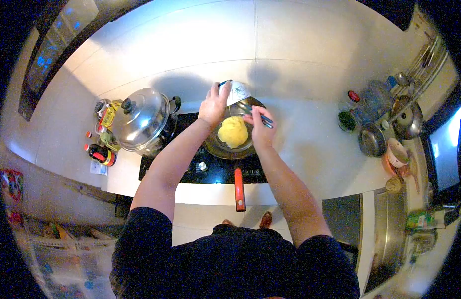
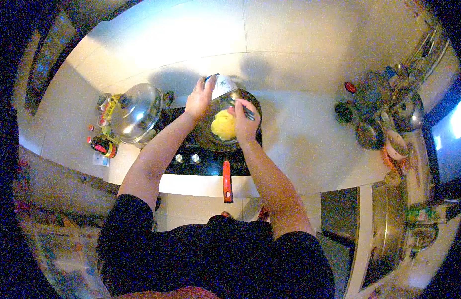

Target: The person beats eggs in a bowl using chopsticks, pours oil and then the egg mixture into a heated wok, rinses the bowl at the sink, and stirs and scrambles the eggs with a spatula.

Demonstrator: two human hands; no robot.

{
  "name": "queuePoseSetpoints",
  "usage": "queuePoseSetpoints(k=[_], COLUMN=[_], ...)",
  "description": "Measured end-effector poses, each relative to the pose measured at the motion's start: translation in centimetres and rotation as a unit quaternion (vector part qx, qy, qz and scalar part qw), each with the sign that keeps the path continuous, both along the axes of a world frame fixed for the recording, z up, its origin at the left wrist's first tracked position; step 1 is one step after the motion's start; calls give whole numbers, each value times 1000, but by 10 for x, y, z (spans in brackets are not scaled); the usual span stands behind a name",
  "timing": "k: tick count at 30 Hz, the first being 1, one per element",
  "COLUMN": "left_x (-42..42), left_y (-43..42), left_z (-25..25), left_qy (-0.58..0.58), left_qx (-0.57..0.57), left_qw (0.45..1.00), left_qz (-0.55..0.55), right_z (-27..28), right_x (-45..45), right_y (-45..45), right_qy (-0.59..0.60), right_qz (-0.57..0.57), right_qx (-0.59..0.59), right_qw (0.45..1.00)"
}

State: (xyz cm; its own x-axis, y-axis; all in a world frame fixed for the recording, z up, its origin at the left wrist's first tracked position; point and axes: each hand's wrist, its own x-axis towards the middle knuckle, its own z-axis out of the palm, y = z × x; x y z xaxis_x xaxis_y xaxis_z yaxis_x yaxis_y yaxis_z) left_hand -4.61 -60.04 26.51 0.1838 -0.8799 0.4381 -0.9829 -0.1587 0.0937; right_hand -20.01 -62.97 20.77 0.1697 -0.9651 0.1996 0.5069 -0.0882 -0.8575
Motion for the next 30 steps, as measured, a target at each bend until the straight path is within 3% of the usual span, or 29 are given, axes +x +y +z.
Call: queuePoseSetpoints(k=[4,8,12,15,17,22,25,26,29,30], left_x=[-5,-13,-10,-17,-24,-19,-23,-23,-32,-29], left_y=[9,13,15,18,19,22,23,22,27,27], left_z=[8,8,8,6,7,2,-14,-16,-12,-12], left_qy=[1,33,7,10,27,-8,-13,-19,-21,-2], left_qx=[4,8,-6,2,4,20,21,22,41,33], left_qw=[1000,999,1000,1000,1000,1000,1000,999,999,999], left_qz=[10,11,2,1,-15,5,-19,-31,-23,-14], right_z=[-10,-7,-10,-2,7,-26,-23,-23,-28,-30], right_x=[-26,-8,-36,-38,-17,-47,-28,-15,-20,-28], right_y=[5,12,16,24,28,22,31,29,9,12], right_qy=[51,-56,36,31,-42,97,130,62,52,23], right_qz=[-4,-3,-21,-10,-14,-14,38,40,-49,-77], right_qx=[104,34,128,43,43,119,-23,-7,96,81], right_qw=[993,998,991,999,998,988,991,997,993,994])
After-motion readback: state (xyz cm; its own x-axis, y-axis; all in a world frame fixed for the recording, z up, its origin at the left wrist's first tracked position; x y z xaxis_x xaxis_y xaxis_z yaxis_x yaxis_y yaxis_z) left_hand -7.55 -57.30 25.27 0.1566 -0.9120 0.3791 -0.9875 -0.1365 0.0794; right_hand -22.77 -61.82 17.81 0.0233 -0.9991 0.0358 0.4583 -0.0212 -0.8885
